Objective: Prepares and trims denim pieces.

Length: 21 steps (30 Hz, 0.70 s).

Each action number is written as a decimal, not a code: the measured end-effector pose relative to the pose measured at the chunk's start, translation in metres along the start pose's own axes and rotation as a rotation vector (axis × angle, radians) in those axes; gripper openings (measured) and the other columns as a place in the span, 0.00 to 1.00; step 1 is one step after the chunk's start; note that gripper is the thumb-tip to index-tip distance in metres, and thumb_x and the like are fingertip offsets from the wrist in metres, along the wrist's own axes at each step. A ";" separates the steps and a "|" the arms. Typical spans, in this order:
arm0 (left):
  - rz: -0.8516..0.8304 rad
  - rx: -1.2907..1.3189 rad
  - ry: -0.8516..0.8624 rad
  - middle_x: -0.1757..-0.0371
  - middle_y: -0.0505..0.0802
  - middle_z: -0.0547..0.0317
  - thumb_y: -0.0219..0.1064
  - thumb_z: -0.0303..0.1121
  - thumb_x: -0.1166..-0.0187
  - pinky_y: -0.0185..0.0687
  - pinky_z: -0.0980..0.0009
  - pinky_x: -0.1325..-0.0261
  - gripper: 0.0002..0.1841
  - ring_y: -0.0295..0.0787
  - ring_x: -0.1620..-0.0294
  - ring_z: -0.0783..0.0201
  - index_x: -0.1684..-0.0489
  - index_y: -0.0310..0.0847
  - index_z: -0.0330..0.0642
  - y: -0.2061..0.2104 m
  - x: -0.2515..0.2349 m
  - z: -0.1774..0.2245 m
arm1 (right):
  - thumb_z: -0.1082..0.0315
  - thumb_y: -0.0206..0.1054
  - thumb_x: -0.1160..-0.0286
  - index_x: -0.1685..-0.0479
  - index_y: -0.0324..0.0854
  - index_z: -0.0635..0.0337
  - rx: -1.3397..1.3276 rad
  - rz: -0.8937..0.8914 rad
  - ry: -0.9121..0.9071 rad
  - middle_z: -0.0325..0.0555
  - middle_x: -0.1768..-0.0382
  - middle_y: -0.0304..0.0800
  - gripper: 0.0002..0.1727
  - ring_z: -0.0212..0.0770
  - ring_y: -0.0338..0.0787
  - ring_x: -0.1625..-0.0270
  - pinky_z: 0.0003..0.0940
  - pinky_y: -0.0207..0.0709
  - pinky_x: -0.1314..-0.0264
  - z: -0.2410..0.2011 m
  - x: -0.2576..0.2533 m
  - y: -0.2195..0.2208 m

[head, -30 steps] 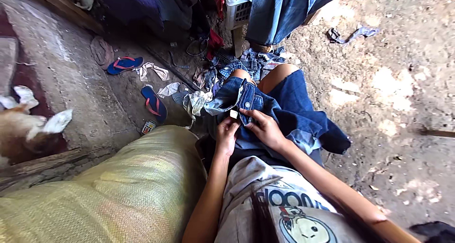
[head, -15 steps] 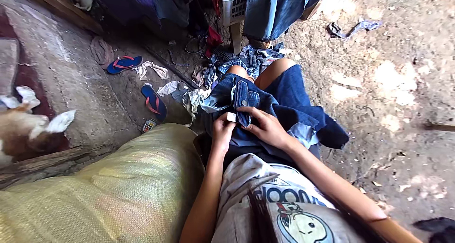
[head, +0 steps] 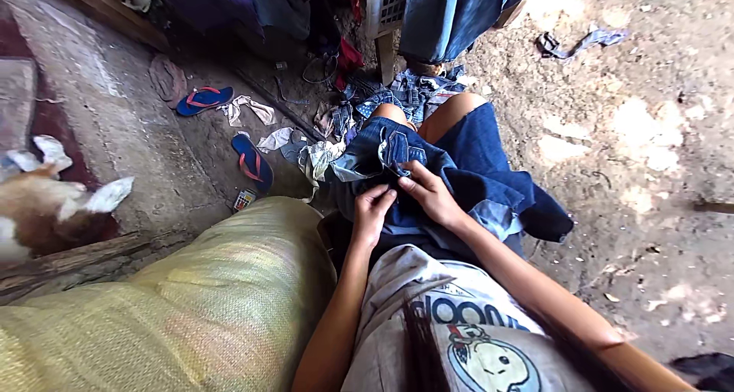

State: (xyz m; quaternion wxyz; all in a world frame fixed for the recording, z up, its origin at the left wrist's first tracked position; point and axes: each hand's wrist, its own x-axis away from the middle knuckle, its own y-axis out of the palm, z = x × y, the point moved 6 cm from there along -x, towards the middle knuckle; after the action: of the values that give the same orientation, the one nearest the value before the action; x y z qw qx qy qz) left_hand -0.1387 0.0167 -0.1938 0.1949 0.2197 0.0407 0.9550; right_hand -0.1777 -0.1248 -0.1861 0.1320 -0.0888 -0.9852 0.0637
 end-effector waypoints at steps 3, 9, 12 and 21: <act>-0.028 0.035 -0.012 0.63 0.92 0.66 0.61 0.19 0.23 0.84 0.72 0.43 0.08 0.88 0.56 0.76 0.61 0.88 0.35 -0.001 -0.001 0.002 | 0.63 0.54 0.16 0.56 0.76 0.45 -0.431 -0.140 0.142 0.25 0.81 0.70 0.05 0.19 0.66 0.82 0.15 0.57 0.80 0.006 -0.002 0.000; -0.063 0.051 -0.089 0.56 0.92 0.62 0.60 0.22 0.19 0.86 0.68 0.41 0.09 0.89 0.53 0.72 0.50 0.86 0.34 -0.003 -0.002 0.006 | 0.62 0.55 0.16 0.54 0.77 0.44 -0.538 -0.228 0.139 0.26 0.81 0.72 0.06 0.20 0.67 0.81 0.15 0.58 0.80 0.008 0.002 -0.002; -0.075 -0.106 -0.104 0.55 0.91 0.58 0.60 0.24 0.17 0.85 0.70 0.43 0.09 0.88 0.53 0.73 0.48 0.84 0.30 -0.009 0.002 0.018 | 0.64 0.54 0.16 0.50 0.78 0.47 -0.559 -0.226 0.145 0.26 0.79 0.75 0.07 0.19 0.69 0.80 0.14 0.60 0.79 0.008 0.002 -0.001; -0.651 -1.082 -0.273 0.39 0.90 0.37 0.76 0.37 0.25 0.79 0.47 0.29 0.25 0.88 0.36 0.44 0.33 0.84 0.32 -0.021 0.061 0.071 | 0.66 0.54 0.14 0.41 0.76 0.55 -0.570 -0.261 0.138 0.25 0.78 0.74 0.11 0.19 0.68 0.80 0.16 0.61 0.78 0.013 -0.010 0.004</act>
State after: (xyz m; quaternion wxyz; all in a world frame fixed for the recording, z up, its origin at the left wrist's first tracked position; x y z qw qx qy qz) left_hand -0.1508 0.0594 -0.1086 0.5612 0.1862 -0.4070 0.6963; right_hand -0.1717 -0.1242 -0.2017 0.1756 0.0006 -0.9551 -0.2387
